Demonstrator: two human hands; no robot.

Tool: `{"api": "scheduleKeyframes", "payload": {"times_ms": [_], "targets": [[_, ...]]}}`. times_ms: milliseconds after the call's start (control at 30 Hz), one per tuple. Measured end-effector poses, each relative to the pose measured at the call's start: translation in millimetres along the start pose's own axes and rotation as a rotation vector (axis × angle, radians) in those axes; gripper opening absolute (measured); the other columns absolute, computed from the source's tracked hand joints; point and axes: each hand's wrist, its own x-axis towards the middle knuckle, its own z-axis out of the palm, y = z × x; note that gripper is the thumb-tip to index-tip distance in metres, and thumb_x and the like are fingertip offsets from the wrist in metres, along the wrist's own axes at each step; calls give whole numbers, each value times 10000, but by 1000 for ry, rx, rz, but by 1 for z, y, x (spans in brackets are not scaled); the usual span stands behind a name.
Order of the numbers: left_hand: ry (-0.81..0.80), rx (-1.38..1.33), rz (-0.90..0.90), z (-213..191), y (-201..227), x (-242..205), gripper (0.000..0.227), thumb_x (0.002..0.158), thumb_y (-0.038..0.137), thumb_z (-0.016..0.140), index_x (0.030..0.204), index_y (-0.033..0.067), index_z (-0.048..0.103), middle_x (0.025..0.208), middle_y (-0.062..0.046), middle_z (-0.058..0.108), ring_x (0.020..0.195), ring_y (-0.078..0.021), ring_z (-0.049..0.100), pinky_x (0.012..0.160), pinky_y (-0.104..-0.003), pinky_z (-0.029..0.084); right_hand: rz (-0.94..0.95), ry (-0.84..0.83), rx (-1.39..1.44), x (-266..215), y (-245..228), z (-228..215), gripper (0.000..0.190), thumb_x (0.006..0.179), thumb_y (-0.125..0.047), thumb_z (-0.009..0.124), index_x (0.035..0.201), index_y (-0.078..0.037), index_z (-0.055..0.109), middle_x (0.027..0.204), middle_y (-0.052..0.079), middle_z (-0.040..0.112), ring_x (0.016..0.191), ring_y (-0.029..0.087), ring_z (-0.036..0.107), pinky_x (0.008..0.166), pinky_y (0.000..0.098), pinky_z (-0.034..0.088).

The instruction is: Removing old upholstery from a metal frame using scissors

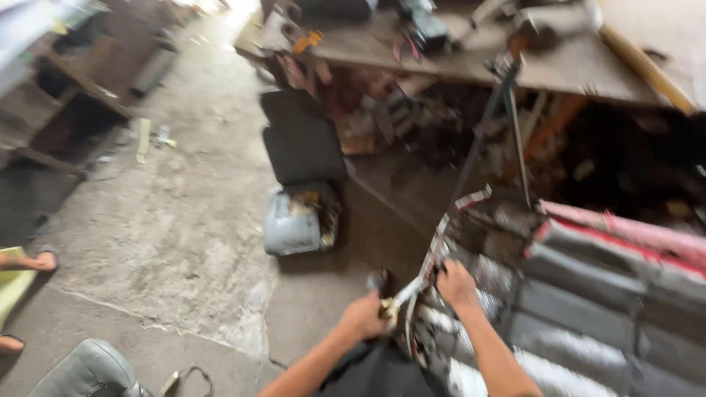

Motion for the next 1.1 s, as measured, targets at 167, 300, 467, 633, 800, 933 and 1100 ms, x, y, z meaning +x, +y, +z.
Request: {"api": "scheduleKeyframes", "payload": {"times_ms": [167, 300, 467, 633, 800, 933, 1100], "targets": [[-183, -14, -23, -76, 74, -57, 577, 944, 439, 611, 1327, 46, 430, 1170, -275, 731, 1172, -449, 701, 1002, -584, 557, -23, 118, -154, -12, 10, 3, 275, 974, -249, 584, 1152, -73, 697, 1029, 200, 684, 1019, 418, 706, 920, 522, 557], [112, 335, 55, -37, 49, -21, 494, 820, 437, 739, 1127, 67, 627, 1058, -142, 694, 1064, -371, 697, 882, -484, 581, -63, 123, -30, -9, 21, 12, 245, 956, -199, 564, 1127, -95, 706, 995, 177, 707, 969, 405, 729, 880, 495, 577], [383, 609, 243, -15, 44, 19, 282, 797, 280, 644, 958, 51, 680, 905, -107, 616, 879, -335, 642, 709, -444, 502, 27, 158, -7, 8, 38, 33, 221, 966, -270, 608, 1125, -180, 732, 1033, 108, 761, 1002, 354, 749, 893, 483, 580], [307, 848, 247, -25, 92, 50, 238, 917, 212, 598, 931, 22, 741, 876, -128, 561, 796, -332, 561, 576, -530, 436, 262, 99, 196, 3, 32, 3, 218, 963, -292, 658, 1123, -182, 756, 1042, 121, 779, 1053, 361, 737, 921, 496, 575], [126, 1029, 200, -49, 152, 51, 271, 1035, 175, 516, 992, -9, 709, 901, -222, 517, 735, -377, 487, 525, -536, 363, 350, 111, 292, -31, 49, -5, 227, 976, -305, 653, 1124, -184, 774, 1009, 113, 785, 1043, 355, 734, 929, 493, 570], [129, 980, 263, -39, 141, 83, 282, 1017, 120, 513, 973, -72, 715, 851, -279, 530, 726, -412, 512, 435, -549, 365, 438, 97, 347, -71, 35, -13, 262, 976, -313, 657, 1143, -153, 780, 1090, 156, 778, 1113, 382, 709, 944, 512, 566], [34, 730, 467, -50, 80, 99, 145, 830, 160, 701, 819, 55, 800, 752, -163, 694, 723, -398, 718, 481, -532, 543, 465, 61, 380, -73, 36, 4, 301, 974, -385, 670, 1169, -186, 785, 1104, 114, 781, 1123, 336, 713, 950, 466, 579]]}}
